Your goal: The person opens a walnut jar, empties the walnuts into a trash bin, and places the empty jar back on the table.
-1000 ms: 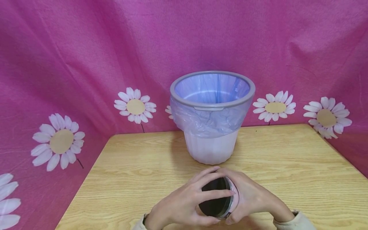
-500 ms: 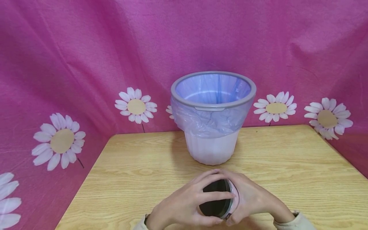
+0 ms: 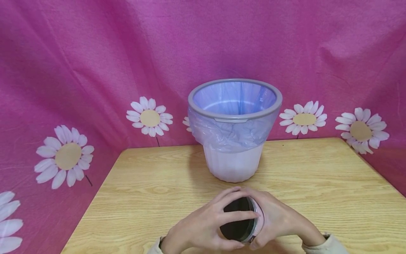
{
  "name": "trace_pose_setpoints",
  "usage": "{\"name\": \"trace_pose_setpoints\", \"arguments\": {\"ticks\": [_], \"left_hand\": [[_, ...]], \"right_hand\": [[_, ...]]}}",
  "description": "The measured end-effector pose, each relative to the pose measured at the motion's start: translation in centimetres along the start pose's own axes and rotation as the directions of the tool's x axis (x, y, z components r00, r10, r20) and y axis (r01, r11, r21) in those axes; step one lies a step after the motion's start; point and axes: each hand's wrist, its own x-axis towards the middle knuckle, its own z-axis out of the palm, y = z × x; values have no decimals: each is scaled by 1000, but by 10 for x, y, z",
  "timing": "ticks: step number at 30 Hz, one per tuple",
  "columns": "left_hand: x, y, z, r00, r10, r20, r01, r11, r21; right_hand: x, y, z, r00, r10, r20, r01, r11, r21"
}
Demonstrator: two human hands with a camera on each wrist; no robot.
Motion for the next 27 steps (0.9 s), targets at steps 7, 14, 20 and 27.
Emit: {"name": "trace_pose_setpoints", "arguments": {"ticks": [7,14,20,27], "left_hand": [[0,0,0,1000,-8,17,8,1000,6],[-1,0,1,999,-14,45,14,1000,7],[0,0,1,1000,-15,23,14,1000,17],[0,-1,0,1000,9,25,-9,1000,4]], "right_hand": [[-1,1,-1,1000,-27,-8,27,999,-19],[-1,0,0,1000,13,8,-13,1000,14],[-2,1,0,1000,-1,-9,1,1000,-27],[-3,3,-1,999,-44,-1,43,999,-30]]}}
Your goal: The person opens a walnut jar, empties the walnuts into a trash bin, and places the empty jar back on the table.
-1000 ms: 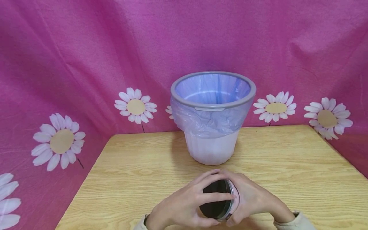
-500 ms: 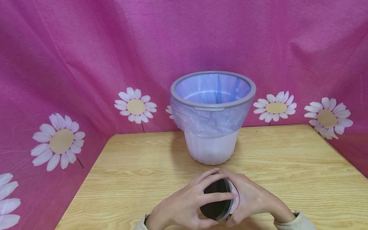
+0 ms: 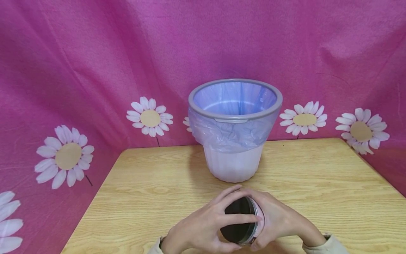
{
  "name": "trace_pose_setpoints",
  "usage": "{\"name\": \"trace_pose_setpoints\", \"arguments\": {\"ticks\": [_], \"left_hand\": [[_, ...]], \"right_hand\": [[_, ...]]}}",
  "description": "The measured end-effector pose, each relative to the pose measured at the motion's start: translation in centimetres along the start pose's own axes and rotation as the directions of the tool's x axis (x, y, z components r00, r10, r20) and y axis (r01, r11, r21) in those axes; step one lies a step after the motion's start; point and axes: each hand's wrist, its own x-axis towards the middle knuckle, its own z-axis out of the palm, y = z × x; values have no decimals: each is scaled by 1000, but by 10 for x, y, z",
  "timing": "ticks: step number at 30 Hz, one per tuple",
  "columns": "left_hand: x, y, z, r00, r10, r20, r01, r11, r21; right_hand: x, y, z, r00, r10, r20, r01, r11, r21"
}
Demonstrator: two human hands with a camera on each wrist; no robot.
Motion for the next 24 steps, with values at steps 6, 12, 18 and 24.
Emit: {"name": "trace_pose_setpoints", "arguments": {"ticks": [6,12,18,24], "left_hand": [[0,-1,1,1000,-13,-11,13,1000,4],[0,-1,2,999,-29,-17,28,999,-24],[0,0,1,999,-47,-16,46,998,-48],[0,0,1,1000,-5,-14,5,1000,-1]], "right_hand": [[1,-2,0,1000,23,3,-23,1000,7],[1,-2,-1,1000,31,-1,-31,1000,7],[1,-3,-1,999,52,-1,-52,999,12],[0,-3,0,998,61,20,-62,996,60]]}}
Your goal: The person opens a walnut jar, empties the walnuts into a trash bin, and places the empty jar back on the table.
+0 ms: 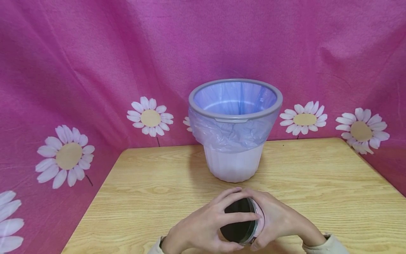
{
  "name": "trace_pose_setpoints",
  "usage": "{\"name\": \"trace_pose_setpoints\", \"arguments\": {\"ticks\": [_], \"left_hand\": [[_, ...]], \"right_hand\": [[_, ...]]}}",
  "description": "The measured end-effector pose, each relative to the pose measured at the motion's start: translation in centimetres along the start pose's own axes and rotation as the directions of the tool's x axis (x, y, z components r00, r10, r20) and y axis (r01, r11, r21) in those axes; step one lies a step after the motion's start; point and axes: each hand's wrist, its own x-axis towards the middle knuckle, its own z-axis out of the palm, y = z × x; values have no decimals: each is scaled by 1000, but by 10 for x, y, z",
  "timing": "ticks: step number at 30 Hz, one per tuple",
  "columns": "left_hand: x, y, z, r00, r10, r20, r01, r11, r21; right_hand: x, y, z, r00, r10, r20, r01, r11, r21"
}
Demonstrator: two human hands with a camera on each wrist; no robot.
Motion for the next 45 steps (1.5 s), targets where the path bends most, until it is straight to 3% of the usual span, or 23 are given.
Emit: {"name": "trace_pose_setpoints", "arguments": {"ticks": [10,23,31,37,45], "left_hand": [[1,1,0,999,-36,-34,36,999,17],[-1,-2,-3,1000,-6,-22,7,1000,21],[0,-3,-4,999,-1,-43,2,1000,31],[-1,-4,-7,999,-19,-49,21,999,46],[-1,-5,-6,999,-35,-36,36,999,30]], "right_hand": [[1,0,-1,1000,-12,-17,12,1000,-27],[2,2,-1,994,-104,-29,103,994,-26],[1,2,-3,996,-77,-49,74,995,-62],[-1,2,-7,997,-9,-76,1,995,-97],[-1,0,-7,997,-1,-82,-9,993,-122]]}}
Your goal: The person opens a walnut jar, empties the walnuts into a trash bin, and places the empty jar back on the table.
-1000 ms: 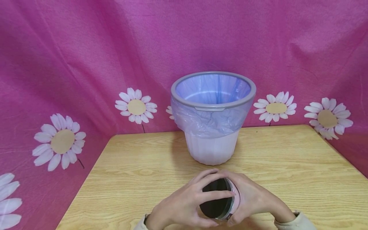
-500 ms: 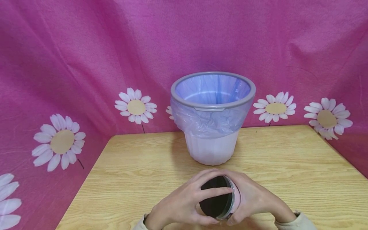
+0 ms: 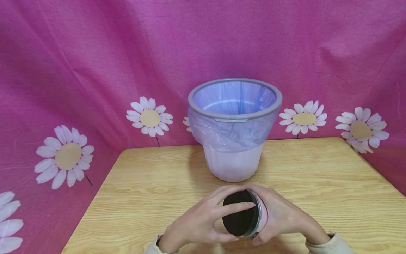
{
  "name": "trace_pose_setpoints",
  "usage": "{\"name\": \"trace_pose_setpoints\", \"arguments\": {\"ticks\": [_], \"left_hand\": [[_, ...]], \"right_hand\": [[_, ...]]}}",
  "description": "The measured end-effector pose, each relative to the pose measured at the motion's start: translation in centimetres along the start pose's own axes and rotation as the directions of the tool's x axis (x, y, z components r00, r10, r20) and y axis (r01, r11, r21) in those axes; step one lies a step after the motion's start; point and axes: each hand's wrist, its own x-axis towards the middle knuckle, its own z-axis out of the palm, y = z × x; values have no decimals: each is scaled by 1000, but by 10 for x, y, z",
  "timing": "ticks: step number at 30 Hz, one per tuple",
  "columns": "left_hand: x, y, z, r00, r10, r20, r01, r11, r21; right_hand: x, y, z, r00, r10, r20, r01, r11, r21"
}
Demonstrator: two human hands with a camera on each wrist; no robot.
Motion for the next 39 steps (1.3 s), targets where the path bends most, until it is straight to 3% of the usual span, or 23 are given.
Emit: {"name": "trace_pose_setpoints", "arguments": {"ticks": [8,18,27,36,39], "left_hand": [[0,-1,1,1000,-14,-21,14,1000,-10],[1,-1,5,999,34,-5,-34,999,37],[2,1,4,1000,22,-7,-22,999,39],[2,3,3,997,-4,79,2,1000,16],[1,3,4,997,-4,74,3,1000,4]], "right_hand": [[1,0,0,1000,-11,7,11,1000,5],[0,2,0,998,-56,-1,56,998,7],[0,1,1,1000,-8,14,8,1000,7],[1,-1,1,1000,-10,26,9,1000,28],[1,0,2,1000,-11,27,11,999,31]]}}
